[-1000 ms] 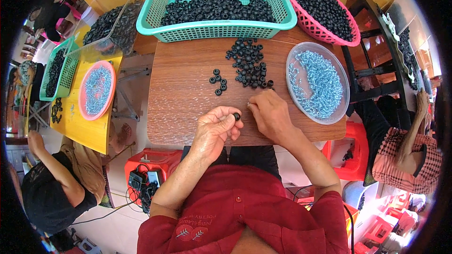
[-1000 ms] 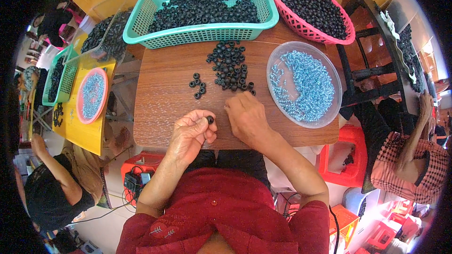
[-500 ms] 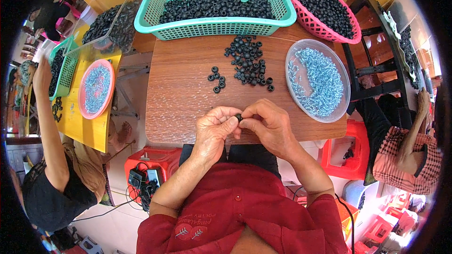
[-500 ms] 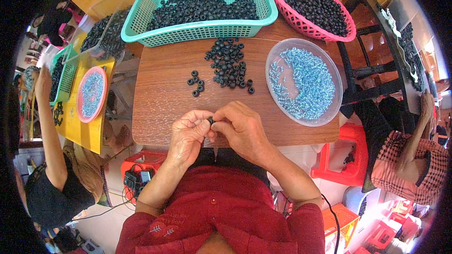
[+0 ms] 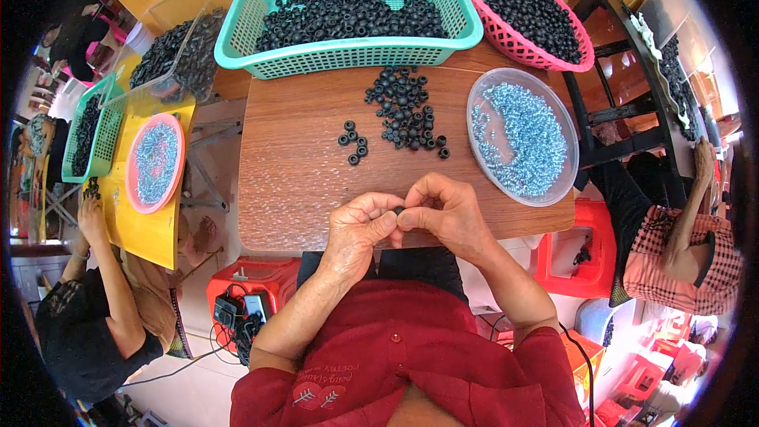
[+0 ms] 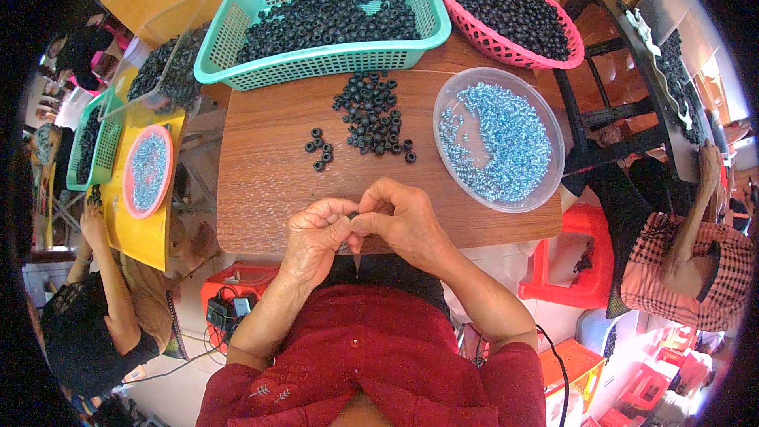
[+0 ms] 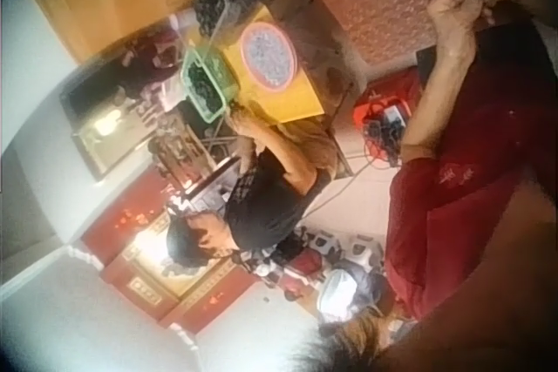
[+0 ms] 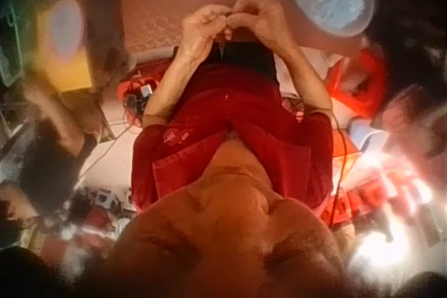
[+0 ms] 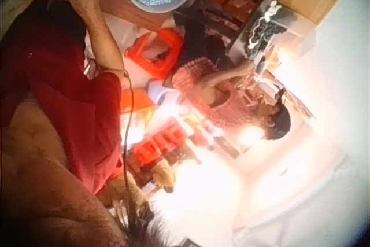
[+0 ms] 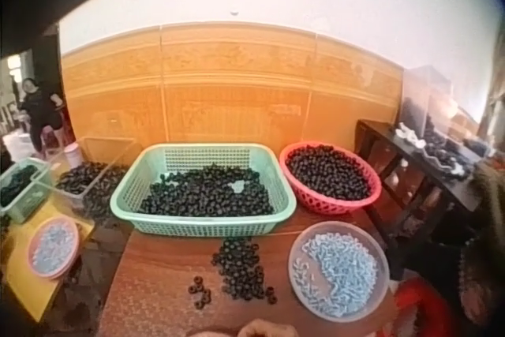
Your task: The person takes small metal rings from a dish and inserts them into black rubber grommets by hand.
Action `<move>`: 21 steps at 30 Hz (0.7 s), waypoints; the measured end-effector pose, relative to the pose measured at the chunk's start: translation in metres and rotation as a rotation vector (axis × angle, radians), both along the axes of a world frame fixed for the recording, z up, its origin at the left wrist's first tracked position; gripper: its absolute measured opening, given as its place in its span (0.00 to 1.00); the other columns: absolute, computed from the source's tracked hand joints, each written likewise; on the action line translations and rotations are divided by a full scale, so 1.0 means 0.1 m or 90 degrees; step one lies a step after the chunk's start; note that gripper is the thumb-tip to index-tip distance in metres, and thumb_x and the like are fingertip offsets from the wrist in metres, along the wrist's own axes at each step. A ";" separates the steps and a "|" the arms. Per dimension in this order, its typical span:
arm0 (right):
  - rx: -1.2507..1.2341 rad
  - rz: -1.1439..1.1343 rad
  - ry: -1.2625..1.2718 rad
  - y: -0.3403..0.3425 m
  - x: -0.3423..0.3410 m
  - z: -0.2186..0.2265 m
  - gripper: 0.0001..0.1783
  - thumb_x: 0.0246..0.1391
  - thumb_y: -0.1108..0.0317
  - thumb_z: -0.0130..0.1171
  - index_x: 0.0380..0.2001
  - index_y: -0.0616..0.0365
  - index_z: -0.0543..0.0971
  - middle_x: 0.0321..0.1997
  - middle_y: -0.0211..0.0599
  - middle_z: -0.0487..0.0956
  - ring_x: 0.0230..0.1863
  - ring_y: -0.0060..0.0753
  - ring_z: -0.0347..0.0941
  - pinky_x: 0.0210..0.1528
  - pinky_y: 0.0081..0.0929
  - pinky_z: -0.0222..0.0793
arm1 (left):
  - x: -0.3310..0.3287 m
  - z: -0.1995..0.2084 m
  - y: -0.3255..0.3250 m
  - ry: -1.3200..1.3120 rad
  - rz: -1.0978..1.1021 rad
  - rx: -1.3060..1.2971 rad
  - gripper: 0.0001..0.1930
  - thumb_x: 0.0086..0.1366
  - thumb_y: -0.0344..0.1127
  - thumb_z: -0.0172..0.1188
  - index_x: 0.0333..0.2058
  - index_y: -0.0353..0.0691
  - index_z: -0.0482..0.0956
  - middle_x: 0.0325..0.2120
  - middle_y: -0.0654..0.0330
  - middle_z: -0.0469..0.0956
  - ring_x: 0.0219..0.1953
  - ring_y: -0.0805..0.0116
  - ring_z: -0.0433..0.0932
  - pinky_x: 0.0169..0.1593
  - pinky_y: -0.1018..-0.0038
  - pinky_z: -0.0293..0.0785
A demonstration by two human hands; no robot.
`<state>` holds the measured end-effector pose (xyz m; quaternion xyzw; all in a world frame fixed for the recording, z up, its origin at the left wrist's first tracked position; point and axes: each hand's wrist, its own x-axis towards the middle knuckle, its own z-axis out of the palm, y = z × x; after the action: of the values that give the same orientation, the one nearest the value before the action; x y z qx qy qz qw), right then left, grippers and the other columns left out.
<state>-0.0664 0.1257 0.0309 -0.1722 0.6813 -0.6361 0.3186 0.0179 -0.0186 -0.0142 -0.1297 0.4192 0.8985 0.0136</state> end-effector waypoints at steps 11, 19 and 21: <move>0.058 -0.073 0.313 -0.08 -0.21 -0.19 0.06 0.44 0.78 0.63 0.29 0.62 0.77 0.25 0.32 0.76 0.30 0.24 0.72 0.31 0.21 0.67 | -0.06 -0.02 -0.12 -0.017 -0.063 0.058 0.10 0.62 0.31 0.58 0.39 0.33 0.73 0.26 0.56 0.77 0.24 0.73 0.74 0.29 0.79 0.71; 0.260 -0.044 0.938 -0.33 -0.53 -0.43 0.08 0.31 0.78 0.56 0.22 0.59 0.75 0.26 0.38 0.66 0.32 0.40 0.64 0.32 0.34 0.61 | -0.08 -0.10 -0.13 0.037 -0.010 0.095 0.08 0.63 0.28 0.54 0.40 0.30 0.72 0.27 0.53 0.77 0.26 0.69 0.74 0.32 0.76 0.71; 0.275 -0.026 0.958 -0.36 -0.53 -0.44 0.07 0.30 0.77 0.56 0.21 0.59 0.74 0.27 0.38 0.65 0.32 0.40 0.63 0.32 0.34 0.60 | -0.07 -0.10 -0.14 0.036 -0.005 0.100 0.08 0.64 0.28 0.54 0.40 0.30 0.72 0.27 0.53 0.77 0.26 0.69 0.74 0.32 0.75 0.71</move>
<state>-0.1195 0.0897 -0.0135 -0.4784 0.8260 -0.2074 -0.2140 0.0106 -0.0322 -0.0238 -0.1012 0.3485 0.9317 0.0158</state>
